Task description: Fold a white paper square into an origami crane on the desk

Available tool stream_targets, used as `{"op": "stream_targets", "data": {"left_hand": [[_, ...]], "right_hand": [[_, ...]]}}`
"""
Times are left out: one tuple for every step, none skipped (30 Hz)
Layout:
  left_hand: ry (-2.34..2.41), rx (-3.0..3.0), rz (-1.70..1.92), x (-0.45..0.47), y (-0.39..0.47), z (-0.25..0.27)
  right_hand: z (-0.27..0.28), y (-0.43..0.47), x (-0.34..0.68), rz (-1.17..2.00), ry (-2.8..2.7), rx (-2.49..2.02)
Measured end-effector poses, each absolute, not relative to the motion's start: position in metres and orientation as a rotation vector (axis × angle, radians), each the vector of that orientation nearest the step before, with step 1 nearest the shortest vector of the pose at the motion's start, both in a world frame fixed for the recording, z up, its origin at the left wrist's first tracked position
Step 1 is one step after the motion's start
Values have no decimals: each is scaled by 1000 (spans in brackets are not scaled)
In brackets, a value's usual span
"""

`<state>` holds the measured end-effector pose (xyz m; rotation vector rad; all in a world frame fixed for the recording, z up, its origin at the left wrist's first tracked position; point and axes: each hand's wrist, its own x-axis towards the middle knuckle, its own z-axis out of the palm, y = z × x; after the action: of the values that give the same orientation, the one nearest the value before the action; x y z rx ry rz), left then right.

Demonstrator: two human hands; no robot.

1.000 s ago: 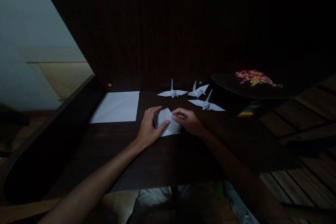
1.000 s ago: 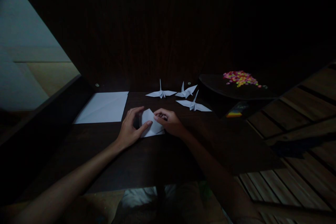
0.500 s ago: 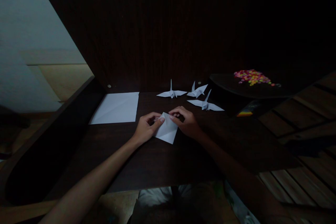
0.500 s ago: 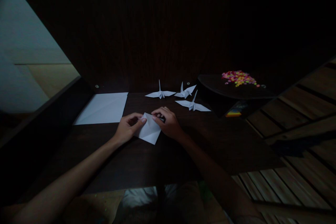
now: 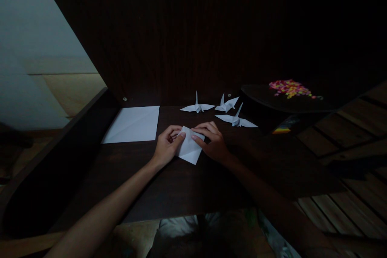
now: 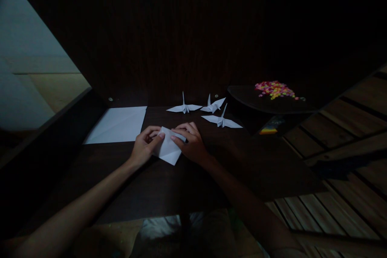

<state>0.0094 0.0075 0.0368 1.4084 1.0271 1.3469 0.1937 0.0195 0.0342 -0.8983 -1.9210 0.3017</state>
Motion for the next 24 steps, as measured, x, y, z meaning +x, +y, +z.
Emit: {"op": "stream_targets", "data": {"left_hand": [[1029,1410,1355,9,8,37],[1028,1409,1365,10,8,37],[1025,1406,1373,10,8,37],[1023,1399,1377,10,8,37],[1023,1389,1375,9,7,37],[1028,1377,1370,9,7,37],[1035,1366,1363,9,7,37],[1044,1354,1356,8,6,37],[1051,1341,1350,8,6,37],[1054,1328,1347,8,5,37],[1050,1314,1346,7,5,38],[1041,1301,1349,7,5,38],[1030,1292,1355,7,5,38],[1022,1287,1363,7,4,39],[1019,1290,1373,7,4,40],[1025,1300,1385,7,4,41],[1037,1314,1401,7,3,42],[1051,1332,1417,7,3,42],[1065,1351,1434,7,2,43],[1077,1368,1447,7,1,43],[1084,1384,1456,7,1,43],[1087,1397,1459,7,0,43],[1087,1408,1463,7,0,43],[1082,1419,1463,7,-1,42]], "right_hand": [[34,19,193,295,-1928,-903],[34,19,193,284,-1935,-906],[33,18,193,272,-1942,-907],[33,18,193,263,-1949,-911],[33,18,193,256,-1953,-919],[33,18,193,252,-1955,-930],[33,17,193,249,-1954,-941],[32,17,193,249,-1950,-953],[32,17,193,250,-1942,-963],[32,17,194,250,-1929,-971],[31,17,194,248,-1913,-978],[31,17,195,247,-1899,-986],[30,17,195,244,-1887,-996],[29,17,196,244,-1882,-1005],[28,17,196,248,-1885,-1009],[27,18,196,259,-1895,-1008],[26,18,196,277,-1908,-1000],[25,18,196,304,-1919,-986],[24,18,195,337,-1926,-973],[24,18,195,374,-1927,-963],[23,18,194,411,-1923,-957],[23,17,193,446,-1916,-956],[22,17,193,476,-1908,-959],[21,18,192,501,-1898,-968]]}}
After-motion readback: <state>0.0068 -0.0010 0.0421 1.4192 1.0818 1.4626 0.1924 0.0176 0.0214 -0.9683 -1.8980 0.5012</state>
